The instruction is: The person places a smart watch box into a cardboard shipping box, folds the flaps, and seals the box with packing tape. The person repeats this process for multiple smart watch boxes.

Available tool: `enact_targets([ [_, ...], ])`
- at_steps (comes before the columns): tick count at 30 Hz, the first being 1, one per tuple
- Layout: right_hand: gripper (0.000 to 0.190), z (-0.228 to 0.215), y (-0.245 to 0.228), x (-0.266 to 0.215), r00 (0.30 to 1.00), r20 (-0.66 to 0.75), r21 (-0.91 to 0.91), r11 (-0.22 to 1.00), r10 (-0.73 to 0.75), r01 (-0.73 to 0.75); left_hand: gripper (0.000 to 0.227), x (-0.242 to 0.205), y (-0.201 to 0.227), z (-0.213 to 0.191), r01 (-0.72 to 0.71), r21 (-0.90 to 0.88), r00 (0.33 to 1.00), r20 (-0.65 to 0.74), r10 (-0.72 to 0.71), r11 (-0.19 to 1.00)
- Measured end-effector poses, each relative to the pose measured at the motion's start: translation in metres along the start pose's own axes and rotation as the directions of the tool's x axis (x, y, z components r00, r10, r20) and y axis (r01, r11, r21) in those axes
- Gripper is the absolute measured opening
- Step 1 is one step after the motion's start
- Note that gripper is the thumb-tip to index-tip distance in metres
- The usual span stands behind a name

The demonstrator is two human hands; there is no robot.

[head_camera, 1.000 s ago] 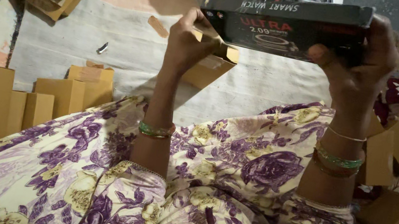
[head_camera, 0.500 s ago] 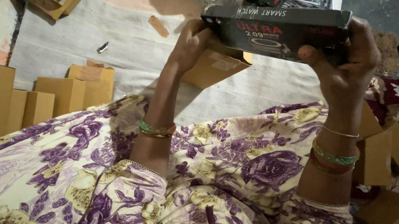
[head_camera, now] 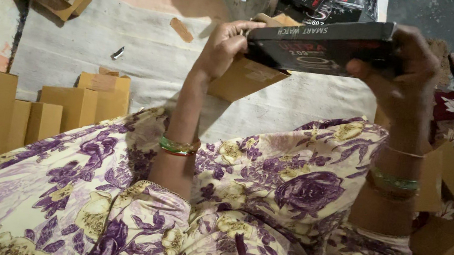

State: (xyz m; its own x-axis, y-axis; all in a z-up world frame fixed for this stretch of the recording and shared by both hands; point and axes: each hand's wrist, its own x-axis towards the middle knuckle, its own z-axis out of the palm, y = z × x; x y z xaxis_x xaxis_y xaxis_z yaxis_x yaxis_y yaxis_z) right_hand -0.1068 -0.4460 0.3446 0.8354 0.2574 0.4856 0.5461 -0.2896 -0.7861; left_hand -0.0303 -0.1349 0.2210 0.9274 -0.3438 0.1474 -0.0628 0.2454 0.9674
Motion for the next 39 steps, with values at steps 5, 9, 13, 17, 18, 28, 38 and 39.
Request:
enact_targets([
  [5,0.036,-0.023,-0.022,0.009,0.984,0.168,-0.302,0.947,-0.063,0.112,0.047,0.001,0.001,0.013,-0.039,0.132,0.999,0.008,0.039,0.990],
  [9,0.039,-0.024,-0.027,0.017,0.965,0.260,-0.410,0.901,-0.032,0.140,0.049,-0.002,0.006,0.019,-0.014,0.202,1.000,-0.023,0.019,0.979],
  [13,0.037,0.006,-0.016,0.026,0.949,0.315,-0.411,0.905,0.028,0.110,0.050,-0.002,0.004,0.017,0.011,0.216,1.000,-0.018,-0.008,0.976],
  [17,0.042,0.048,-0.002,0.031,0.953,0.282,-0.350,0.937,0.108,-0.003,0.049,0.000,-0.002,0.006,-0.005,0.169,1.000,-0.024,0.010,0.986],
  [18,0.042,0.056,0.001,0.032,0.955,0.284,-0.334,0.942,0.083,0.018,0.048,-0.001,-0.003,0.002,-0.025,0.149,0.999,-0.028,0.030,0.989],
  [28,0.031,0.111,0.041,0.018,0.989,0.066,-0.282,0.953,0.134,-0.111,0.046,-0.018,0.003,-0.033,-0.033,-0.260,0.986,-0.165,-0.010,0.965],
  [38,0.045,0.169,0.111,-0.001,0.946,-0.105,0.389,0.888,0.308,-0.246,0.036,-0.015,-0.013,-0.020,-0.207,-0.060,0.957,-0.221,0.189,0.977],
  [39,0.051,0.170,0.115,-0.002,0.951,-0.119,0.445,0.871,0.286,-0.206,0.037,-0.014,-0.011,-0.018,-0.236,-0.055,0.951,-0.217,0.219,0.970],
])
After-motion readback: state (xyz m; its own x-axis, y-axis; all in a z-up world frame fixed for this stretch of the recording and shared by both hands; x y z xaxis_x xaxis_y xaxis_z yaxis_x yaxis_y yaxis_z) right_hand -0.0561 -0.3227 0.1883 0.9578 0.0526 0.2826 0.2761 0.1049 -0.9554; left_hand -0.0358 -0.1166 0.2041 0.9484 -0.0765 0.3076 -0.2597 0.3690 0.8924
